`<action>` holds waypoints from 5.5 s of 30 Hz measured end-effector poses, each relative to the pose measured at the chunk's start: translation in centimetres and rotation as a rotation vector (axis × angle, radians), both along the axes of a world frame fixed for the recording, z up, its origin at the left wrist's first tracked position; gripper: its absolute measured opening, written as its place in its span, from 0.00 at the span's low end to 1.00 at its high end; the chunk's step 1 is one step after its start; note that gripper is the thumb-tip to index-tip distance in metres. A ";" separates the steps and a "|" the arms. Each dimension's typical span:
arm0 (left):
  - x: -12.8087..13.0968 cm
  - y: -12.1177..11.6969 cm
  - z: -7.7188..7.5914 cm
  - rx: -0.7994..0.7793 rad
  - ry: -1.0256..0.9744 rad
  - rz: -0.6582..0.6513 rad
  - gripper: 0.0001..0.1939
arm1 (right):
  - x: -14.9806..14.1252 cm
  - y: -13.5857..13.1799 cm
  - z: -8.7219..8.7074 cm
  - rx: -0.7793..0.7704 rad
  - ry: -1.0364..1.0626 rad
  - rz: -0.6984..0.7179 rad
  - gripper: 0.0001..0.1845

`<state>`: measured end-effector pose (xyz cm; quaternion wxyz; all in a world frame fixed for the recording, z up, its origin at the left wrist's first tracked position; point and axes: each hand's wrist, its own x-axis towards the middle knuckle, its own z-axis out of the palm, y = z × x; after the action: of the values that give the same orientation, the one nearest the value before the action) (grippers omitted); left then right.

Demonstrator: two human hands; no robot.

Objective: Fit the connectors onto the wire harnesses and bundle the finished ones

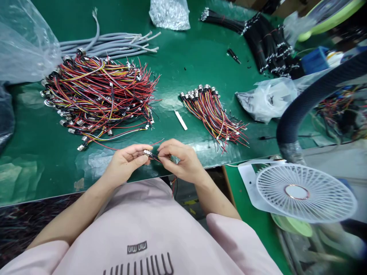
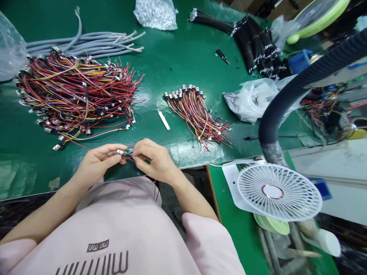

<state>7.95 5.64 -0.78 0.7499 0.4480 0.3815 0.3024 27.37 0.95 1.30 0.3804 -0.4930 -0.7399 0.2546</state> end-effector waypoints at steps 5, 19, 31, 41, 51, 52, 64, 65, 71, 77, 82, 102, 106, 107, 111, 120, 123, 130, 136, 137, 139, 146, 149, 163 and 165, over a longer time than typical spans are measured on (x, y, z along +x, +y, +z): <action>0.0 0.0 0.0 -0.044 -0.011 0.016 0.16 | -1.3 0.0 -0.4 0.119 -0.045 -0.084 0.06; -0.4 0.1 0.1 0.123 0.124 0.025 0.18 | -1.6 0.0 -0.7 0.131 -0.051 -0.052 0.05; -0.5 -0.1 -0.2 0.119 0.119 0.028 0.18 | 1.4 0.5 -0.2 -0.331 0.246 0.002 0.08; -0.2 -0.1 0.0 0.145 0.177 0.061 0.17 | 0.2 0.0 0.6 0.031 0.088 -0.041 0.05; -0.2 -0.2 -0.3 0.160 0.187 0.005 0.15 | -0.9 0.1 0.1 0.096 -0.120 -0.060 0.07; -0.2 -0.2 -0.4 0.156 0.181 0.002 0.15 | -1.2 0.1 0.0 0.118 -0.147 -0.066 0.07; -0.4 -0.2 -0.5 0.121 0.029 0.046 0.14 | 0.7 0.8 0.5 -0.207 0.149 0.028 0.10; -0.4 -0.2 -0.5 0.122 0.002 0.048 0.13 | 1.0 0.8 0.5 -0.313 0.217 0.033 0.12; -0.4 -0.2 -0.3 0.151 -0.066 0.038 0.10 | 0.7 -0.1 0.0 -0.705 0.509 0.036 0.19; -0.4 -0.2 -0.4 0.190 -0.039 0.024 0.09 | -0.3 0.0 0.1 -0.823 0.598 0.024 0.19; -0.6 -0.1 -0.4 0.215 -0.034 0.007 0.09 | -0.6 0.4 -0.2 -0.830 0.641 0.047 0.20; -0.7 -0.1 -1.0 0.153 -0.089 0.052 0.11 | 0.9 -0.6 -0.6 -0.979 0.736 0.238 0.22; -0.7 0.0 -1.3 0.124 -0.105 0.080 0.12 | 1.2 -1.3 -0.1 -0.996 0.710 0.282 0.20; -0.7 0.0 -1.3 0.122 -0.111 0.087 0.12 | 1.4 -1.4 -0.1 -0.997 0.703 0.285 0.20; -0.7 0.1 -1.2 0.110 -0.139 0.099 0.11 | 2.3 -2.0 0.0 -1.009 0.677 0.286 0.19; -0.8 -0.2 -0.9 0.056 -0.176 0.090 0.14 | 4.2 -3.1 2.1 -1.012 0.492 0.243 0.20; -0.9 -0.2 -0.8 0.023 -0.171 0.057 0.23 | 5.7 -3.1 4.9 -0.905 0.403 0.175 0.20; -1.0 0.0 -0.5 -0.029 -0.155 0.019 0.27 | 11.3 -1.0 12.5 -0.390 -0.202 -0.214 0.18; -1.2 -0.1 -0.6 -0.039 -0.121 0.000 0.25 | 15.9 5.1 10.8 -0.056 -1.045 -0.614 0.14; -1.2 -0.1 -0.7 -0.036 -0.115 0.002 0.24 | 16.4 5.7 9.7 -0.072 -1.121 -0.628 0.13; -1.3 -0.1 -0.8 -0.034 -0.112 0.008 0.23 | 17.0 6.4 7.4 -0.131 -1.206 -0.595 0.14; -1.2 0.0 -1.0 -0.035 -0.091 -0.039 0.20 | 17.9 4.6 2.3 -0.185 -1.221 -0.485 0.16; -1.0 -0.1 -0.7 0.006 -0.091 -0.084 0.17 | 17.5 4.3 2.2 -0.169 -1.209 -0.492 0.14; -4.3 -3.3 1.0 0.402 0.178 -0.238 0.10 | -8.5 9.1 -0.3 0.219 -0.727 0.332 0.19; -6.0 -3.5 1.1 0.367 0.259 -0.122 0.09 | -10.7 9.4 -0.9 0.229 -0.794 0.300 0.23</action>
<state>1.98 2.16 0.29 0.6174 0.6343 0.3854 0.2607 16.68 10.35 0.38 0.0778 -0.3943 -0.9156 0.0143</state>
